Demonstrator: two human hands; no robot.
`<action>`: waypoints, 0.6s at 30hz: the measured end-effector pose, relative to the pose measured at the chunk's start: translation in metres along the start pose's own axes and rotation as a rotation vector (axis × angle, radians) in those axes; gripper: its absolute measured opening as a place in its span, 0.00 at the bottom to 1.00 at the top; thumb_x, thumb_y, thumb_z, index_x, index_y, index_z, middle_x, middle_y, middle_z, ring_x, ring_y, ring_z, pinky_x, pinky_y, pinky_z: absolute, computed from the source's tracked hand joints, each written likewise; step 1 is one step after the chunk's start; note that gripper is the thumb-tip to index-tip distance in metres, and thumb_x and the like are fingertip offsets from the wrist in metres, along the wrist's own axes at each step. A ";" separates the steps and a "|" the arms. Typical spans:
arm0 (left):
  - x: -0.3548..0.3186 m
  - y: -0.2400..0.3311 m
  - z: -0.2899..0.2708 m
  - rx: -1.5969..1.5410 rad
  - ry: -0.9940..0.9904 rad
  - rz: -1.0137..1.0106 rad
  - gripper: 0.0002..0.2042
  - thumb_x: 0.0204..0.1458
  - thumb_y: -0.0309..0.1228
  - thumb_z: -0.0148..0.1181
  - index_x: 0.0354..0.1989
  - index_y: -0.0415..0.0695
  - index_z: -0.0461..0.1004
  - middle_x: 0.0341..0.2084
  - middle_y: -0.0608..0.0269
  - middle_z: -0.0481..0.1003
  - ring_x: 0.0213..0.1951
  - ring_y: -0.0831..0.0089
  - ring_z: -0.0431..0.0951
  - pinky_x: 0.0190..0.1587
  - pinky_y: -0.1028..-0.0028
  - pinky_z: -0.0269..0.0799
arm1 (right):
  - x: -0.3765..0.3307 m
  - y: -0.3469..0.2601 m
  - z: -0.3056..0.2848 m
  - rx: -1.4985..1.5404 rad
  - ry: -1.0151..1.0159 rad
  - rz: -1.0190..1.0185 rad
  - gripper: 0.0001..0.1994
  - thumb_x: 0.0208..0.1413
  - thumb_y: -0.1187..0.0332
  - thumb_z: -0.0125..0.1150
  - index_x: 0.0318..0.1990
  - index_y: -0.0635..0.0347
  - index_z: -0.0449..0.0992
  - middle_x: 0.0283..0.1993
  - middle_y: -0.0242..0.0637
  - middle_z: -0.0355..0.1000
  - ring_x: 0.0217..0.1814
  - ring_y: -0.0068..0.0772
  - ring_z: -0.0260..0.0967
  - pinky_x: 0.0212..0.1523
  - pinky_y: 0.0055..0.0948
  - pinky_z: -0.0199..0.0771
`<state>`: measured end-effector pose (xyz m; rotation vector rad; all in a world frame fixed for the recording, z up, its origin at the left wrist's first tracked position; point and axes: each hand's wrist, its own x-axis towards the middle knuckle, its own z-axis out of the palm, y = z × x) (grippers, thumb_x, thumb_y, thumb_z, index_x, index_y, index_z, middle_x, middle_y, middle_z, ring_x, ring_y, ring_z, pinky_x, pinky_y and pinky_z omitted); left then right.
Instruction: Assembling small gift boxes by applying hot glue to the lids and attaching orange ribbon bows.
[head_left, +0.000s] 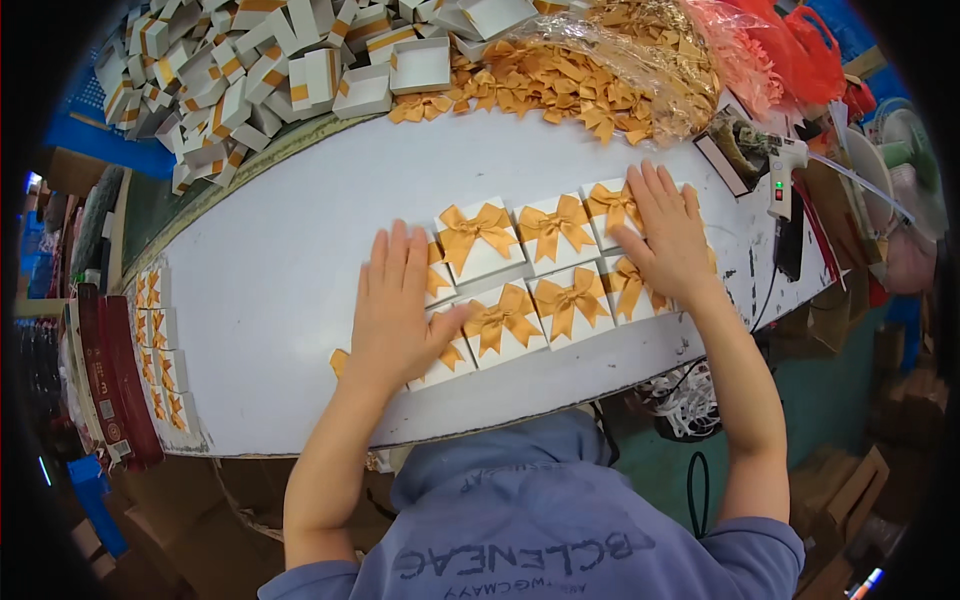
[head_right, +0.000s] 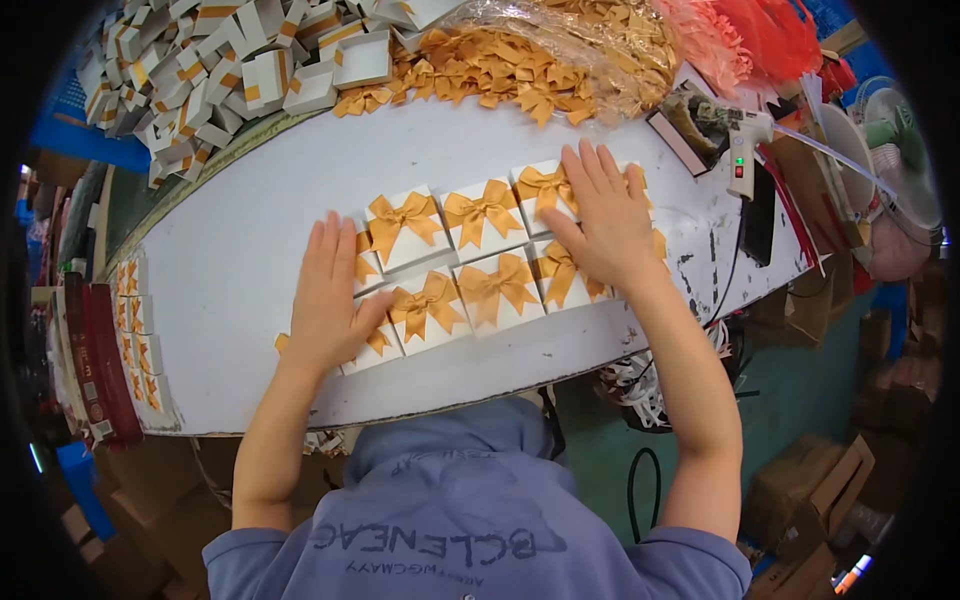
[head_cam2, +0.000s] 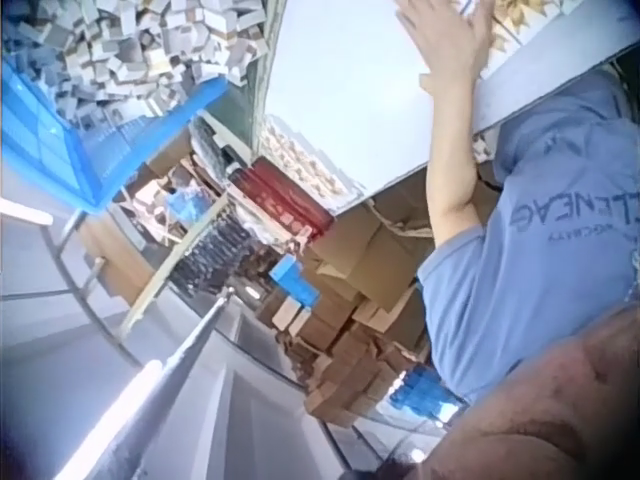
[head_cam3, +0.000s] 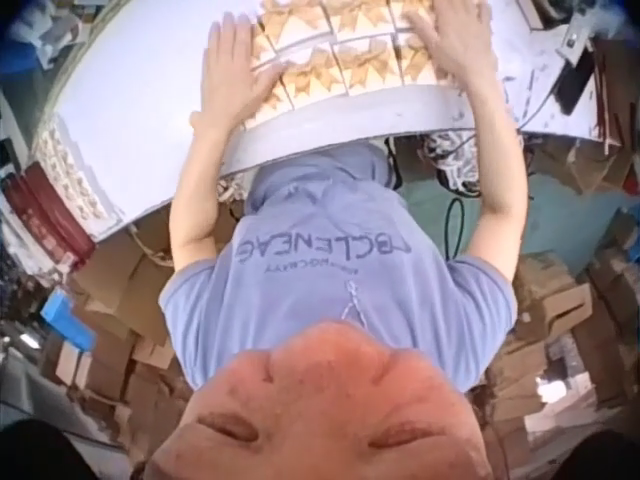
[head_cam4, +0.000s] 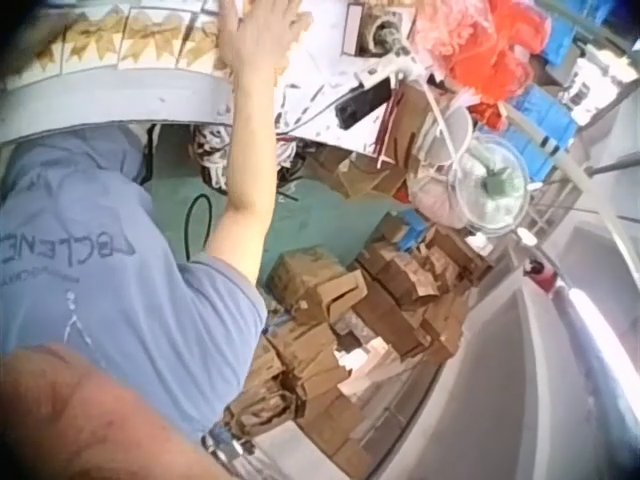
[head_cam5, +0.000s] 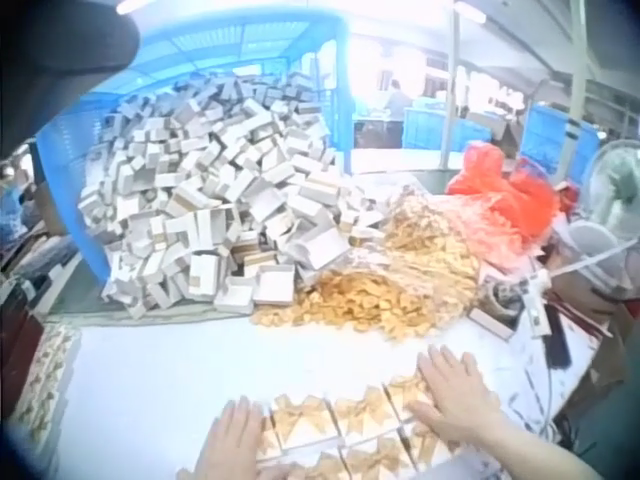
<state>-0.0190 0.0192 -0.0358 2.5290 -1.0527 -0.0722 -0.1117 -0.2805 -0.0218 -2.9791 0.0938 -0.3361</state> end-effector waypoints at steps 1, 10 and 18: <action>0.009 0.000 0.001 0.002 0.007 0.008 0.41 0.44 0.51 0.56 0.62 0.37 0.50 0.62 0.44 0.47 0.64 0.49 0.44 0.62 0.51 0.36 | -0.006 0.013 0.014 -0.125 -0.087 0.090 0.32 0.53 0.54 0.51 0.62 0.59 0.53 0.65 0.50 0.48 0.68 0.49 0.44 0.65 0.46 0.39; 0.027 0.024 -0.040 0.131 0.189 0.064 0.33 0.47 0.40 0.56 0.60 0.36 0.53 0.60 0.44 0.52 0.62 0.48 0.49 0.62 0.53 0.40 | -0.029 0.047 -0.003 0.065 0.020 0.153 0.32 0.53 0.58 0.51 0.64 0.54 0.50 0.68 0.48 0.42 0.70 0.48 0.39 0.65 0.48 0.37; 0.038 0.032 0.004 0.103 0.099 0.167 0.23 0.46 0.36 0.58 0.47 0.32 0.67 0.48 0.50 0.67 0.53 0.56 0.63 0.56 0.58 0.57 | -0.026 0.042 0.003 0.112 0.033 0.179 0.30 0.53 0.59 0.53 0.63 0.56 0.54 0.67 0.50 0.44 0.69 0.50 0.40 0.65 0.49 0.36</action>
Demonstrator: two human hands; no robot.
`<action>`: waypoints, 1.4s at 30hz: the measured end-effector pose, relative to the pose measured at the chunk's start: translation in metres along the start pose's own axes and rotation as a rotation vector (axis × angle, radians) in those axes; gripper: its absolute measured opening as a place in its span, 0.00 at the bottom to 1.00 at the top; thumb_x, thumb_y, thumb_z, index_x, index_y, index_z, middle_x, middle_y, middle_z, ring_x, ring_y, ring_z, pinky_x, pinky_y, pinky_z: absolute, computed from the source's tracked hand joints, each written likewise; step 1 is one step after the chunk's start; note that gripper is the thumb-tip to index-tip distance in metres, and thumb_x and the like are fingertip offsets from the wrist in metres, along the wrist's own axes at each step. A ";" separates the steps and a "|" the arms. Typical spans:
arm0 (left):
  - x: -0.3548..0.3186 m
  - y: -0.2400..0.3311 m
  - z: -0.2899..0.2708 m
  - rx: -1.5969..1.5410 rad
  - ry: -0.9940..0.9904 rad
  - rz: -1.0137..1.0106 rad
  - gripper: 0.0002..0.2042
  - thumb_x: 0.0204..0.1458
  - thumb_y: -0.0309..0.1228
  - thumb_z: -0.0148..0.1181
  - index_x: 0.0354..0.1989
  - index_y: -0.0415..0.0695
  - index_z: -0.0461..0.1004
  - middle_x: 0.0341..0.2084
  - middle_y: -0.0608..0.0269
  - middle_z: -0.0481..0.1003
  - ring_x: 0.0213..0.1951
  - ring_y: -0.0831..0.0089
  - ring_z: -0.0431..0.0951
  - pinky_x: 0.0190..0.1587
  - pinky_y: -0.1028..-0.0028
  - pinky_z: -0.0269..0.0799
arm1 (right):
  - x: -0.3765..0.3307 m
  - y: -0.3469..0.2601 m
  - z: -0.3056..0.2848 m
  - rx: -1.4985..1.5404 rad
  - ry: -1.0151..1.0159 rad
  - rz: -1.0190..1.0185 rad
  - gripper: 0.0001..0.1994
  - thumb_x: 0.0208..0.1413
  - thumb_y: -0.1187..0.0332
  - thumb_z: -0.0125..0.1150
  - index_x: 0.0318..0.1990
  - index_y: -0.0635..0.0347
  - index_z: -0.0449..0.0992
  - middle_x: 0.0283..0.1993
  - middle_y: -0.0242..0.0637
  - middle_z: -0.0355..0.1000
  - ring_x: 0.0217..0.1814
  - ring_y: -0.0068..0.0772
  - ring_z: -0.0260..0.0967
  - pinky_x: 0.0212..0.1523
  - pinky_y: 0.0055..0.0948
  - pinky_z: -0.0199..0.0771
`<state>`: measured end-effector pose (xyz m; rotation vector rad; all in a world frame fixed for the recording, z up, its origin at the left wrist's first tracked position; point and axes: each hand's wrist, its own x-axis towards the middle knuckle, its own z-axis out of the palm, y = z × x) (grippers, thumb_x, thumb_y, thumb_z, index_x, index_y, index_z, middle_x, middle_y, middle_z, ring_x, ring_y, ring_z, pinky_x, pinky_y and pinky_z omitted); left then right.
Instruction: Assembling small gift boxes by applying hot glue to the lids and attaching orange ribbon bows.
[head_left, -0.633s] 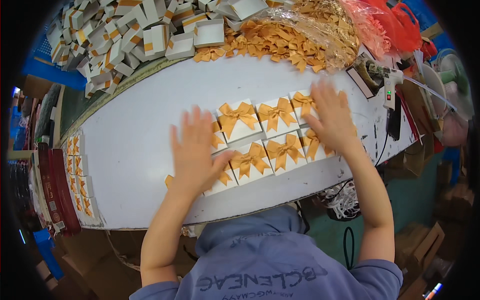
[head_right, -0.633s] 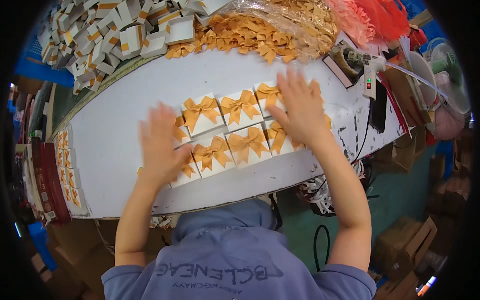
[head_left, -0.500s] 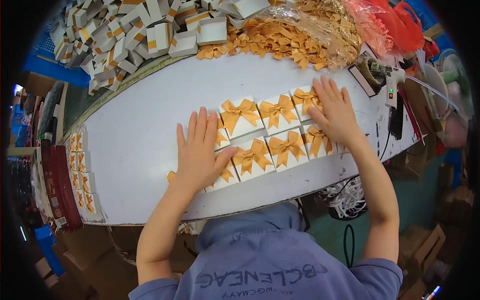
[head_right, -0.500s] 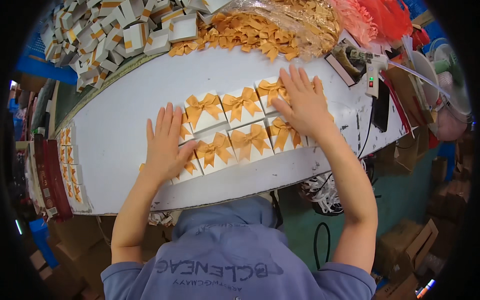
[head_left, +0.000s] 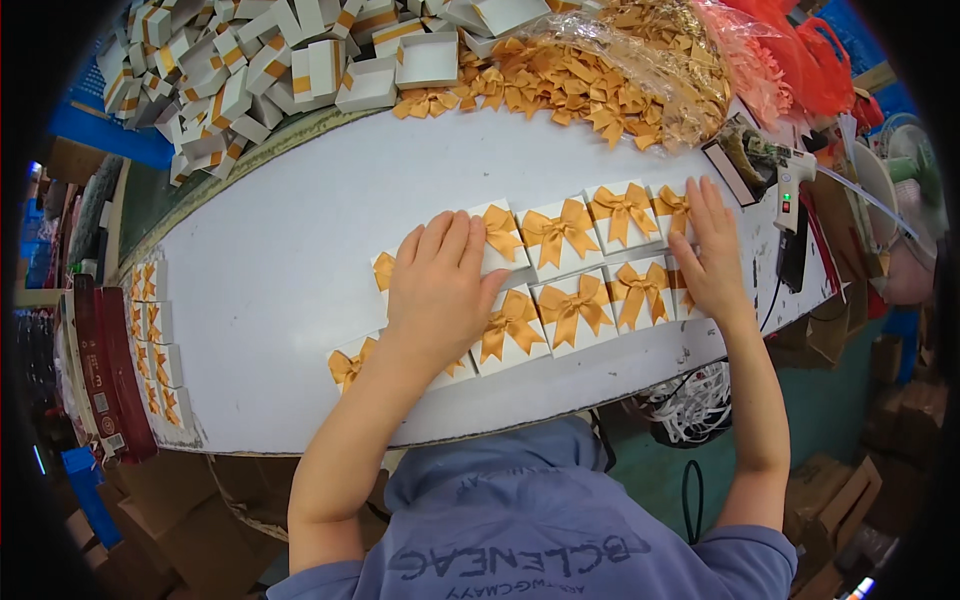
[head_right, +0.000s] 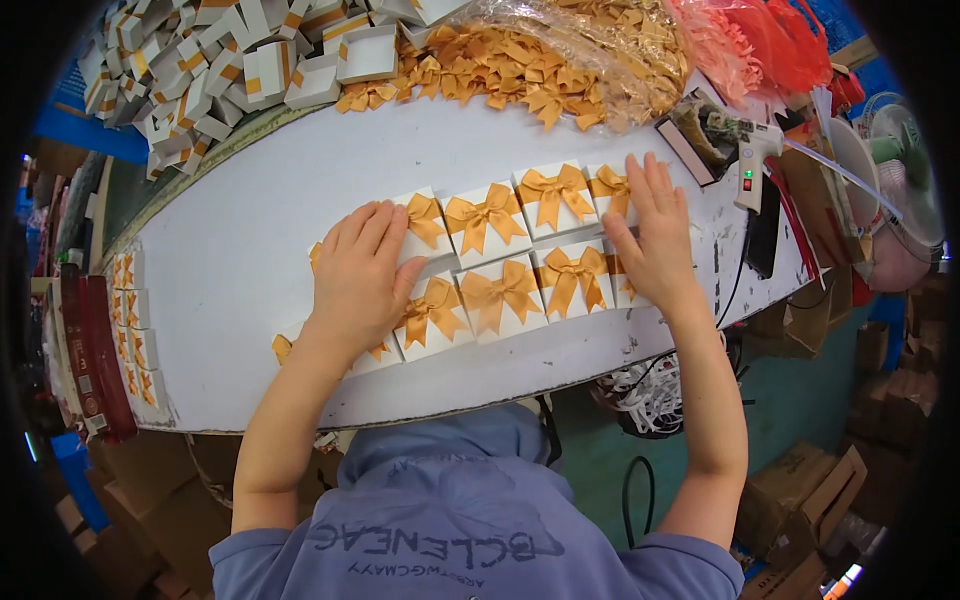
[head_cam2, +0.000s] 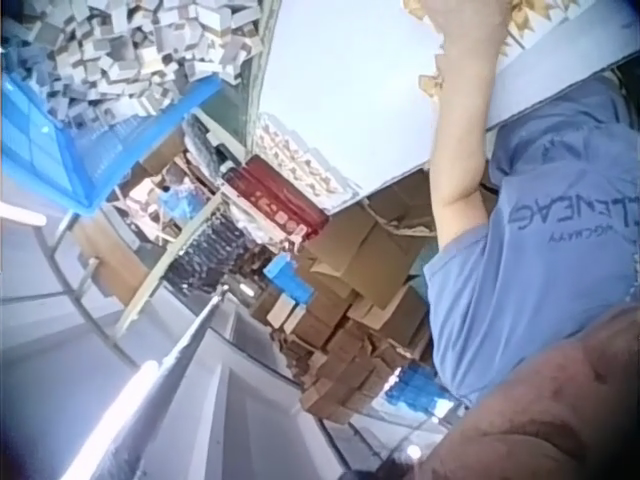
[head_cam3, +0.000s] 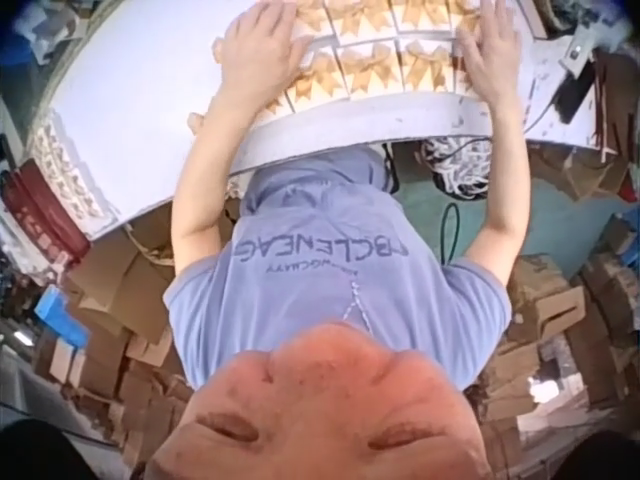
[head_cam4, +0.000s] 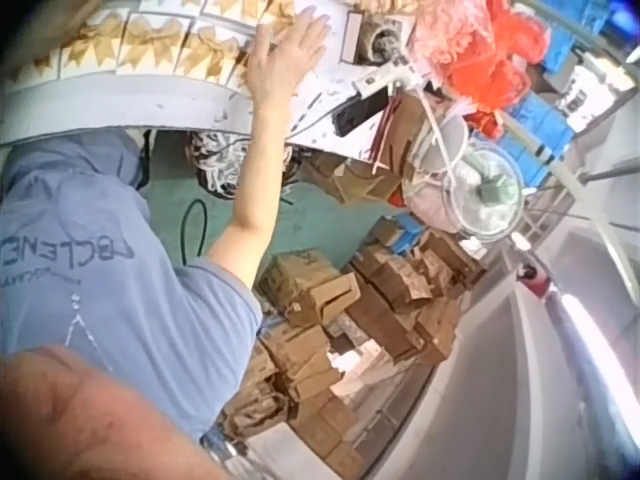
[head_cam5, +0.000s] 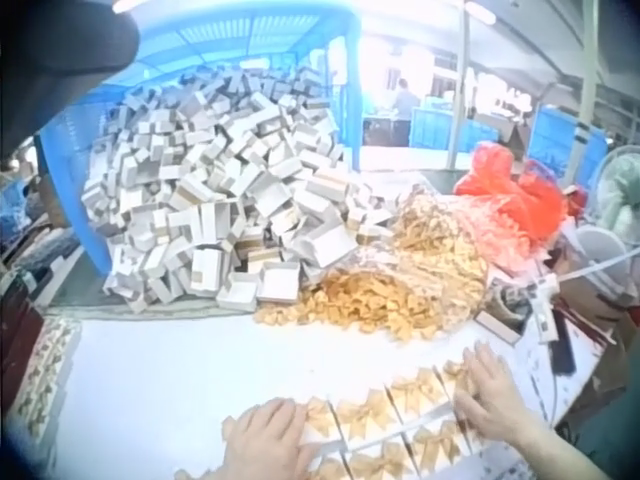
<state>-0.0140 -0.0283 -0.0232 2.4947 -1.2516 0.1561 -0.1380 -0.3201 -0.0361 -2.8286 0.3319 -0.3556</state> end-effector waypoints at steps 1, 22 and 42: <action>-0.001 0.004 0.003 -0.004 -0.002 -0.001 0.23 0.46 0.36 0.58 0.47 0.32 0.67 0.48 0.50 0.67 0.53 0.56 0.63 0.56 0.58 0.57 | -0.001 -0.003 0.000 -0.002 -0.004 0.002 0.30 0.53 0.59 0.53 0.63 0.56 0.54 0.67 0.50 0.44 0.69 0.50 0.40 0.65 0.49 0.36; -0.068 -0.021 -0.011 -0.109 -0.174 -0.339 0.34 0.49 0.46 0.52 0.62 0.43 0.52 0.63 0.50 0.47 0.63 0.50 0.48 0.62 0.53 0.41 | 0.021 -0.076 0.020 -0.105 -0.106 -0.285 0.35 0.52 0.53 0.51 0.64 0.58 0.47 0.67 0.48 0.44 0.70 0.47 0.37 0.66 0.46 0.34; -0.148 -0.076 -0.051 -0.068 -0.043 -0.414 0.29 0.46 0.38 0.54 0.58 0.40 0.58 0.58 0.50 0.58 0.61 0.50 0.52 0.61 0.55 0.45 | -0.005 -0.069 0.031 0.736 -0.242 -0.114 0.31 0.45 0.81 0.46 0.62 0.63 0.55 0.69 0.46 0.37 0.53 0.25 0.63 0.31 0.16 0.70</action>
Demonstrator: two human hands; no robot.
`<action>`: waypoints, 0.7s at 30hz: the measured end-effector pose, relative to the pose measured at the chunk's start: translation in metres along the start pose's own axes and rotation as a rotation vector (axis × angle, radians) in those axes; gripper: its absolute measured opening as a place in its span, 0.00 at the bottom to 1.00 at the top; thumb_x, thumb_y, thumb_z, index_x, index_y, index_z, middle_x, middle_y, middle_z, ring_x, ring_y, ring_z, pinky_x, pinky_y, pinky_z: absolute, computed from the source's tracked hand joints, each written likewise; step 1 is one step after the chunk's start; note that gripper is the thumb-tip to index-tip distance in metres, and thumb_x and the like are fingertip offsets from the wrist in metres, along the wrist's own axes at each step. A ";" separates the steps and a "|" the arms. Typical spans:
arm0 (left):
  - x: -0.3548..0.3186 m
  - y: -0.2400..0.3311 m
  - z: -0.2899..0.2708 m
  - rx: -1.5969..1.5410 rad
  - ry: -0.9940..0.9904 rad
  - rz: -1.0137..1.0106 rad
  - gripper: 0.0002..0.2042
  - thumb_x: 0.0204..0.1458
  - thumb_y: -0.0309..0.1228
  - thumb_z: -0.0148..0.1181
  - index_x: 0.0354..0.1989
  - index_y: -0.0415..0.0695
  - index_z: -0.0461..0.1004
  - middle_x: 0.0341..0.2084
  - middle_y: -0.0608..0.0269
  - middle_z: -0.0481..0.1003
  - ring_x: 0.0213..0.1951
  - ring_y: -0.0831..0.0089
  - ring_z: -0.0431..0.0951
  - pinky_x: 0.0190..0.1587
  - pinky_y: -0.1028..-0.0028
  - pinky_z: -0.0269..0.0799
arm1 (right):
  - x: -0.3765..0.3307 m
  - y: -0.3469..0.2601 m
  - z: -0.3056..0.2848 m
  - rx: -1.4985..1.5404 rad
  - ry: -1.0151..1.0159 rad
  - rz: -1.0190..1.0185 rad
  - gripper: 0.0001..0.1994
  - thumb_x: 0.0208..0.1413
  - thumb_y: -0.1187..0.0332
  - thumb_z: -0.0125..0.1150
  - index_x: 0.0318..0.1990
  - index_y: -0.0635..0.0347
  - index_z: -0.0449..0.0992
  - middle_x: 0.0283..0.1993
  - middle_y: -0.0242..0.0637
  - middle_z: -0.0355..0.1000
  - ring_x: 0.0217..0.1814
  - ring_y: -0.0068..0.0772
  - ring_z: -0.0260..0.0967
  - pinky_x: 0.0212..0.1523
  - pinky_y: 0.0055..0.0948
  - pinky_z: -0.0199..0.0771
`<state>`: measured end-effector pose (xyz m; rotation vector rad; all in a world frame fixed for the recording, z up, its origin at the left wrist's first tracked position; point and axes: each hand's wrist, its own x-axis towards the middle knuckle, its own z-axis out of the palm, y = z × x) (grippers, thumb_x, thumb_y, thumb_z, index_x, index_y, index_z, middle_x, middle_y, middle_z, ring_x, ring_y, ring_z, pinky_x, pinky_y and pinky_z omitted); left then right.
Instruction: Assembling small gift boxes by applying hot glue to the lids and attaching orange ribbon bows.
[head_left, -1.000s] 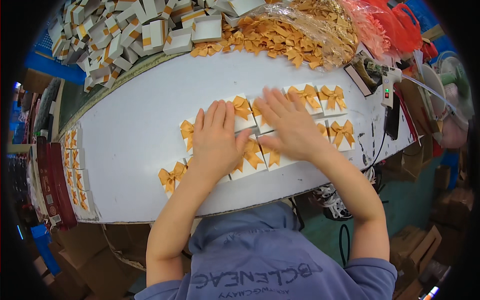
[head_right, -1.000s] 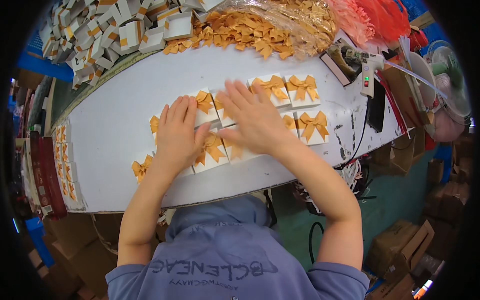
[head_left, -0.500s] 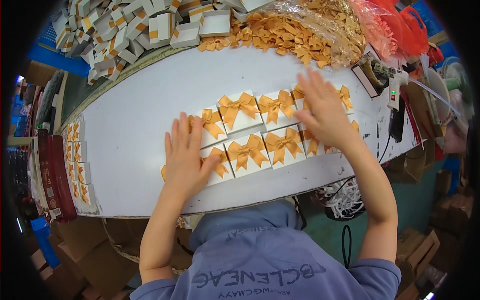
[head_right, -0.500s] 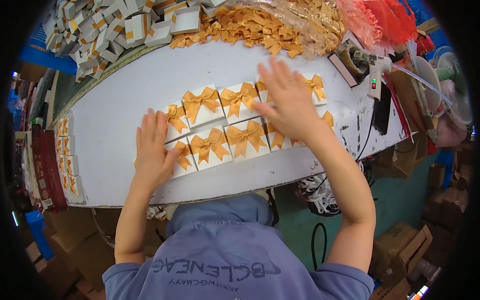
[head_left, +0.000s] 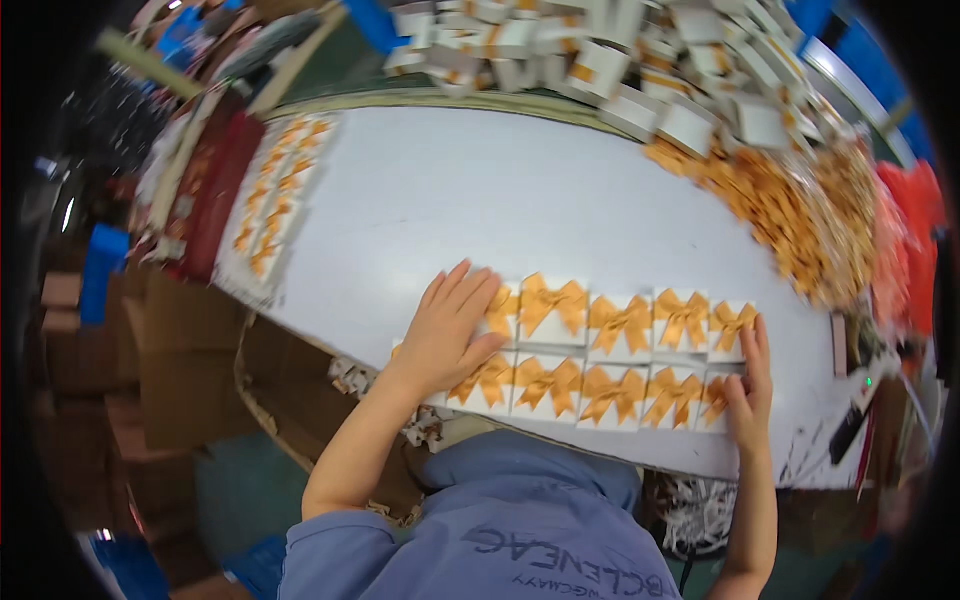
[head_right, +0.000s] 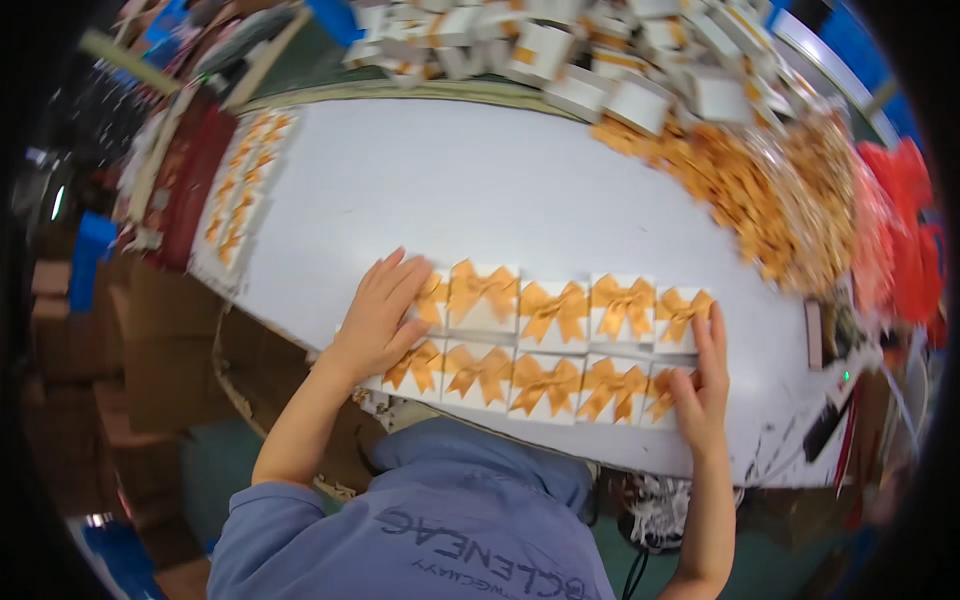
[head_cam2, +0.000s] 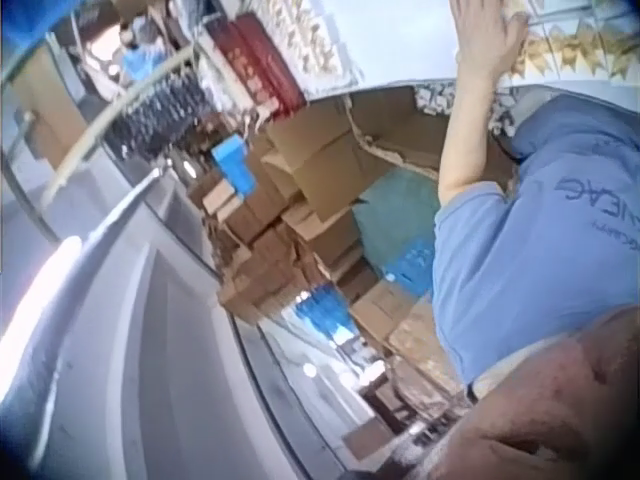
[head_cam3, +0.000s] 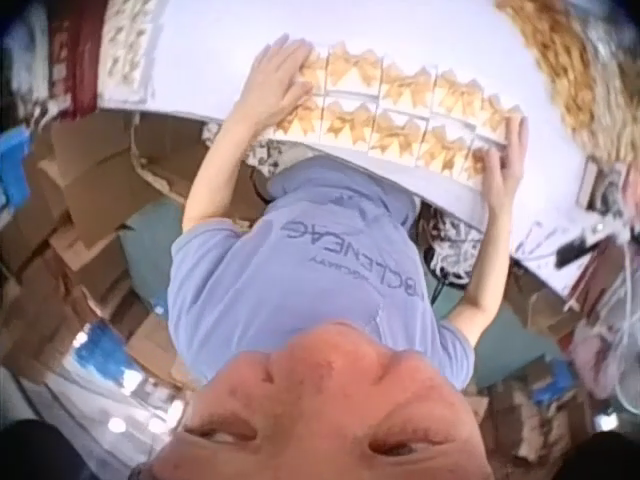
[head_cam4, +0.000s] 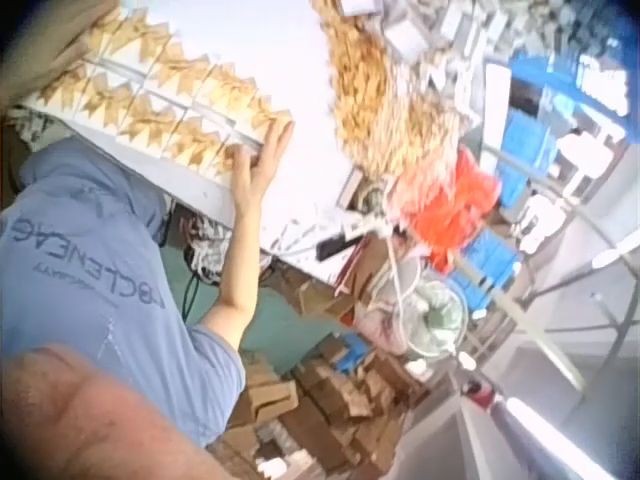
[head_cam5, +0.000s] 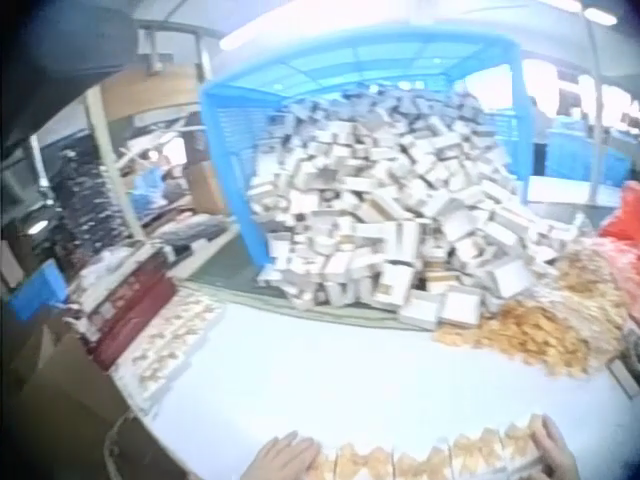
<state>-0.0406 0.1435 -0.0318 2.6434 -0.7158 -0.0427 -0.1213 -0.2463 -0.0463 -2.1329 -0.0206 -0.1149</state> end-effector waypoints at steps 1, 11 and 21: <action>-0.020 -0.012 -0.002 -0.068 0.027 -0.054 0.27 0.46 0.36 0.54 0.56 0.40 0.60 0.56 0.51 0.60 0.61 0.51 0.54 0.61 0.55 0.46 | 0.007 -0.012 0.017 0.068 -0.044 0.037 0.31 0.45 0.81 0.46 0.62 0.62 0.55 0.69 0.46 0.36 0.54 0.26 0.62 0.32 0.16 0.71; -0.181 -0.074 -0.076 0.202 0.531 -0.444 0.18 0.52 0.32 0.48 0.49 0.35 0.66 0.49 0.47 0.67 0.55 0.51 0.63 0.58 0.61 0.55 | 0.011 -0.134 0.257 0.116 -0.388 -0.483 0.35 0.49 0.63 0.57 0.61 0.67 0.49 0.65 0.61 0.40 0.67 0.60 0.39 0.64 0.49 0.40; -0.133 -0.246 -0.089 0.173 0.585 -0.688 0.49 0.31 0.42 0.71 0.63 0.42 0.48 0.63 0.38 0.34 0.63 0.49 0.46 0.61 0.64 0.50 | 0.061 -0.102 0.212 -0.229 -0.331 -0.647 0.33 0.43 0.66 0.63 0.56 0.69 0.58 0.61 0.60 0.51 0.62 0.58 0.51 0.60 0.45 0.53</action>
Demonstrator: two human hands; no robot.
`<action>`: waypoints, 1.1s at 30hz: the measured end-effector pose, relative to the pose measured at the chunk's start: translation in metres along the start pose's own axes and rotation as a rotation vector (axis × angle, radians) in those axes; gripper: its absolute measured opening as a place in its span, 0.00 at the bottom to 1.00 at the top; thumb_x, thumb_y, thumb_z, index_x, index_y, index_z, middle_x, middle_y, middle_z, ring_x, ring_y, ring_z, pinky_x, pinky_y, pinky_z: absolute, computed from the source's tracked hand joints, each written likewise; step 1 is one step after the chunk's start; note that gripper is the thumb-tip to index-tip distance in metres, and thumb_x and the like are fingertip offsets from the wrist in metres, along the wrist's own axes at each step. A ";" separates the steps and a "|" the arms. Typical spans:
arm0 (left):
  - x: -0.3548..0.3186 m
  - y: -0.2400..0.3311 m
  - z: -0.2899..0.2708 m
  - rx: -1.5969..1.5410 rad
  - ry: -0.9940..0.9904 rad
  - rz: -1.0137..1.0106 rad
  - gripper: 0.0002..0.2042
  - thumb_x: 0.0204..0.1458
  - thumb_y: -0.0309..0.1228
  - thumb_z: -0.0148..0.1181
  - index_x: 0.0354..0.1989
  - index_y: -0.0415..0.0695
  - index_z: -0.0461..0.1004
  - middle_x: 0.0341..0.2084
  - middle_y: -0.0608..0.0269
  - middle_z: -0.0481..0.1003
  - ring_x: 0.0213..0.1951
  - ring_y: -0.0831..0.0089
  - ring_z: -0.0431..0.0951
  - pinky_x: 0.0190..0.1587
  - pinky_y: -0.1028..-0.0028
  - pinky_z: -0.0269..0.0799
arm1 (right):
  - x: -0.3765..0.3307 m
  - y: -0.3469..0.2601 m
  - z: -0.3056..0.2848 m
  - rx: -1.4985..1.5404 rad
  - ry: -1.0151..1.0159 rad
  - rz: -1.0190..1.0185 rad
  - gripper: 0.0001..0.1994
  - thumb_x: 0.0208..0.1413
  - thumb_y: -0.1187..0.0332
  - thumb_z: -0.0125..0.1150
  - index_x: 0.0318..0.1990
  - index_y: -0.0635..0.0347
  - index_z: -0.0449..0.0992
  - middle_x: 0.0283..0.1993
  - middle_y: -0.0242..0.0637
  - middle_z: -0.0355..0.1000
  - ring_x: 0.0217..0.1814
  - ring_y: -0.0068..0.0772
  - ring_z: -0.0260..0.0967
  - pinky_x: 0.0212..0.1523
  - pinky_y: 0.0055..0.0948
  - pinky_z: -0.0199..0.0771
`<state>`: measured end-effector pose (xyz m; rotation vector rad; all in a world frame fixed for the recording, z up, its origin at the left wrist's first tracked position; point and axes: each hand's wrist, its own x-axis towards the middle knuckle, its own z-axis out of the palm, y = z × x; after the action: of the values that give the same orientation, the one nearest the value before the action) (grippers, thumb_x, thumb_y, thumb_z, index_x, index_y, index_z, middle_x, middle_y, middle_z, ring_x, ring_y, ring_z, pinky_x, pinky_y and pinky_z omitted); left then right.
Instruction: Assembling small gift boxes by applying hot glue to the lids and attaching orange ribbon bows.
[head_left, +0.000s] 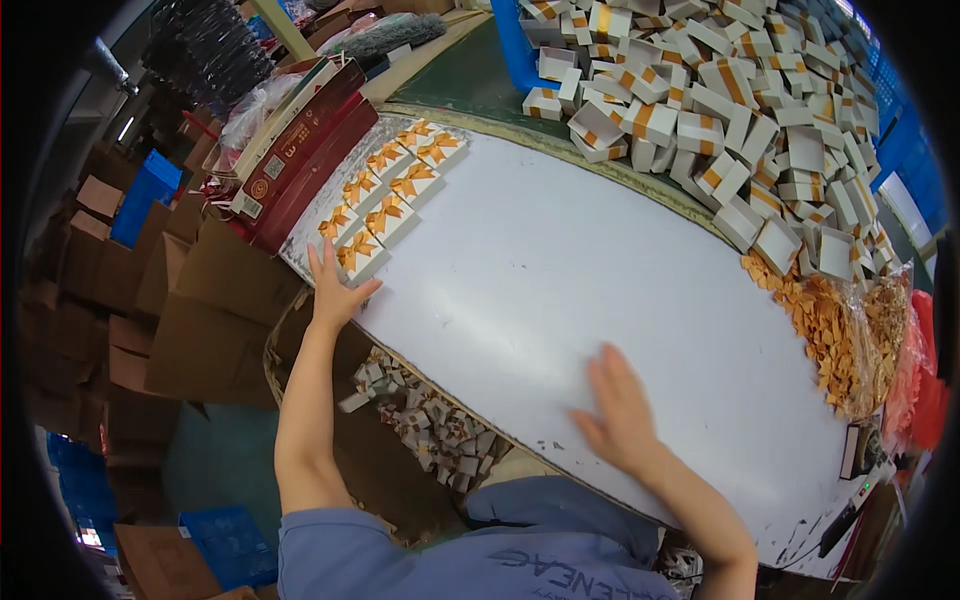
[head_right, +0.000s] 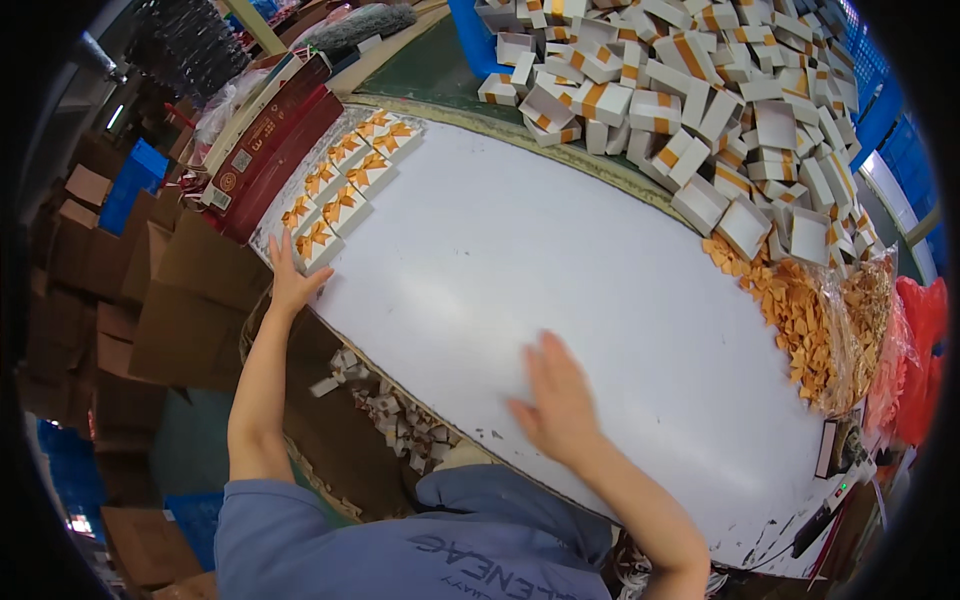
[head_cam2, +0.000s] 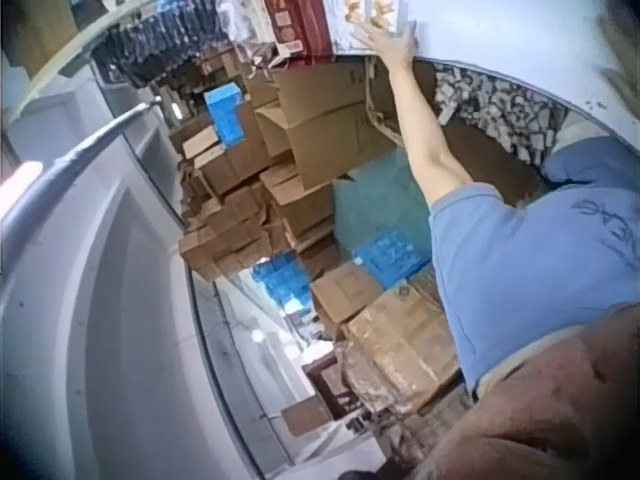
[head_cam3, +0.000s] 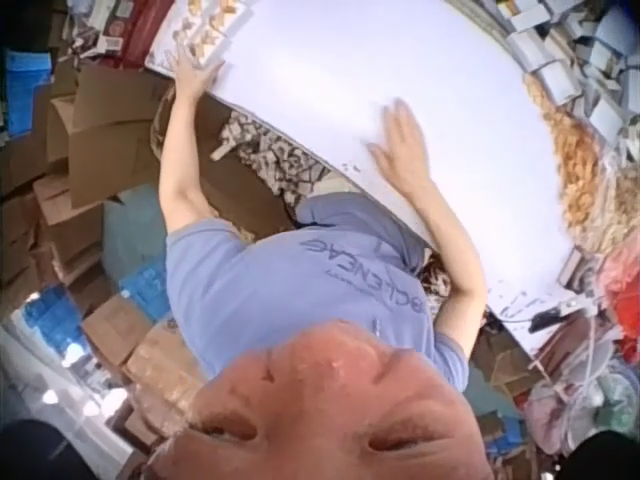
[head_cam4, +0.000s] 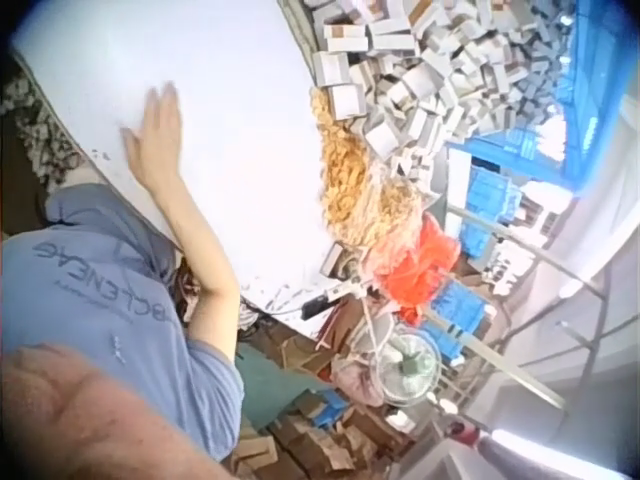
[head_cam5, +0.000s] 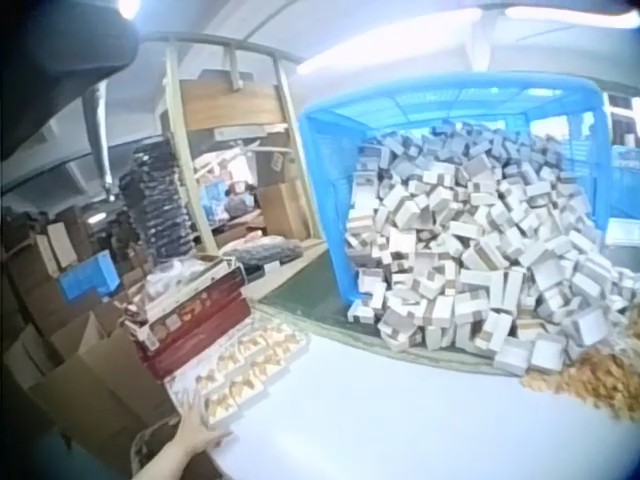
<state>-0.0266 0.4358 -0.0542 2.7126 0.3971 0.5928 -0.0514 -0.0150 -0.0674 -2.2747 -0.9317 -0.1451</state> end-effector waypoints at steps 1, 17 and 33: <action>0.012 -0.007 0.005 -0.064 -0.025 -0.021 0.51 0.30 0.43 0.72 0.64 0.43 0.47 0.63 0.37 0.32 0.64 0.49 0.44 0.61 0.64 0.49 | -0.003 0.009 -0.014 -0.091 0.008 0.037 0.32 0.43 0.66 0.62 0.56 0.70 0.59 0.60 0.58 0.54 0.62 0.58 0.52 0.59 0.45 0.54; 0.045 0.006 0.038 -0.104 -0.038 -0.162 0.43 0.32 0.48 0.69 0.58 0.41 0.59 0.62 0.34 0.37 0.65 0.48 0.38 0.63 0.62 0.42 | 0.002 0.001 -0.029 -0.258 -0.128 0.121 0.30 0.45 0.63 0.61 0.54 0.70 0.62 0.59 0.54 0.56 0.61 0.53 0.52 0.58 0.47 0.53; 0.071 0.032 0.064 0.013 0.073 -0.154 0.37 0.39 0.48 0.64 0.58 0.42 0.60 0.62 0.37 0.42 0.64 0.46 0.38 0.63 0.59 0.41 | 0.002 0.008 -0.033 -0.234 -0.079 0.116 0.28 0.44 0.62 0.62 0.52 0.68 0.64 0.58 0.54 0.57 0.59 0.51 0.54 0.57 0.46 0.56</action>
<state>0.0703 0.4136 -0.0721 2.6476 0.6249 0.6493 -0.0394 -0.0386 -0.0455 -2.5605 -0.8574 -0.1195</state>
